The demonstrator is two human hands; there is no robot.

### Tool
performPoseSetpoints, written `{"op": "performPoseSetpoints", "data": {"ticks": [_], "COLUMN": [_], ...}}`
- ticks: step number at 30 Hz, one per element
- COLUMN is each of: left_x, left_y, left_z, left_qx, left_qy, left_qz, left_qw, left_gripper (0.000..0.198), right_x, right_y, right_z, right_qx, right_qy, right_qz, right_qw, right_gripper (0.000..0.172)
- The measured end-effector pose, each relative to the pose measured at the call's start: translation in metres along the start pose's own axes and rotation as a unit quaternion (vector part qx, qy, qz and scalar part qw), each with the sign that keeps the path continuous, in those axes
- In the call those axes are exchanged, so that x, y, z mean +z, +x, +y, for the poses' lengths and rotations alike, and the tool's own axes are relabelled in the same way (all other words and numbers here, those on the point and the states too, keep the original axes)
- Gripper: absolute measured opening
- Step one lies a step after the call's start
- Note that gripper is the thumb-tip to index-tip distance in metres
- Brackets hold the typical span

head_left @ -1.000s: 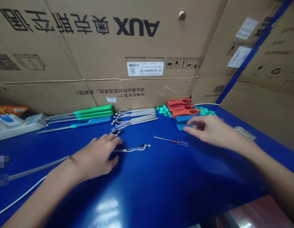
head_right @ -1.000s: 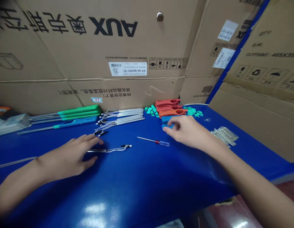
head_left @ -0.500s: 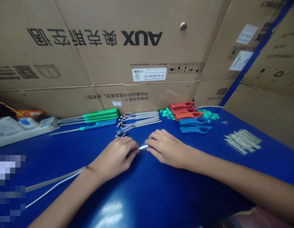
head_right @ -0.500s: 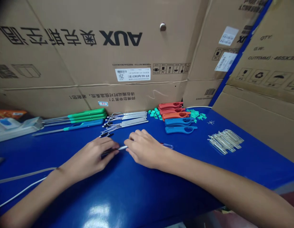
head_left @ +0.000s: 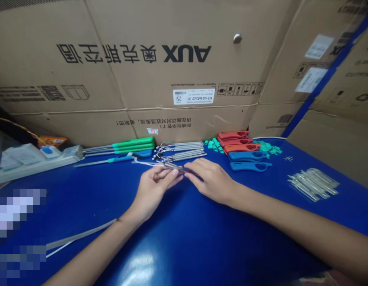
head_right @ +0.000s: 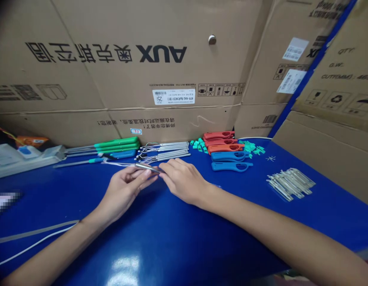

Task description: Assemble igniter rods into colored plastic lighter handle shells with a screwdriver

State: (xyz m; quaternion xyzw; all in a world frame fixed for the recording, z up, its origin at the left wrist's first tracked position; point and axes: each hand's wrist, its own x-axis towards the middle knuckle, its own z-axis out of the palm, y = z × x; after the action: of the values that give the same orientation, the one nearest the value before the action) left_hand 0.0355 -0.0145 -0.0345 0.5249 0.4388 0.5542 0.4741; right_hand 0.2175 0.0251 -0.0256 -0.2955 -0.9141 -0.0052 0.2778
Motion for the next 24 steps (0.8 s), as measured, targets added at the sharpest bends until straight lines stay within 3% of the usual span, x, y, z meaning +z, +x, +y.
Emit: {"op": "performPoseSetpoints", "data": {"ticks": [2, 4, 6, 10, 14, 17, 24], "left_x": [-0.008, -0.023, -0.044, -0.091, -0.130, -0.151, -0.169], "left_y": [0.005, 0.013, 0.022, 0.035, 0.046, 0.054, 0.059], "left_z": [-0.003, -0.001, 0.005, 0.013, 0.004, -0.007, -0.013], "left_qx": [0.010, 0.017, 0.013, 0.019, 0.049, 0.046, 0.033], "left_qy": [0.146, 0.307, 0.392, 0.530, 0.619, 0.655, 0.701], "left_qz": [-0.026, -0.053, -0.062, -0.013, 0.080, 0.110, 0.114], "left_qw": [0.989, 0.950, 0.918, 0.848, 0.780, 0.747, 0.704], "left_gripper": [0.037, 0.038, 0.027, 0.019, 0.034, 0.038, 0.033], "right_x": [0.002, 0.002, 0.003, 0.010, 0.017, 0.020, 0.024], "right_y": [0.007, 0.013, 0.017, 0.022, 0.026, 0.030, 0.038], "right_z": [0.009, 0.018, 0.027, 0.043, 0.051, 0.052, 0.058], "right_qx": [0.033, 0.059, 0.069, 0.070, 0.069, 0.079, 0.098], "right_qy": [-0.036, -0.067, -0.084, -0.097, -0.108, -0.125, -0.145], "right_qz": [-0.065, -0.111, -0.130, -0.167, -0.183, -0.177, -0.152], "right_qw": [0.997, 0.990, 0.985, 0.979, 0.975, 0.973, 0.973], "right_gripper": [0.021, 0.022, 0.023, 0.021, 0.024, 0.027, 0.026]}}
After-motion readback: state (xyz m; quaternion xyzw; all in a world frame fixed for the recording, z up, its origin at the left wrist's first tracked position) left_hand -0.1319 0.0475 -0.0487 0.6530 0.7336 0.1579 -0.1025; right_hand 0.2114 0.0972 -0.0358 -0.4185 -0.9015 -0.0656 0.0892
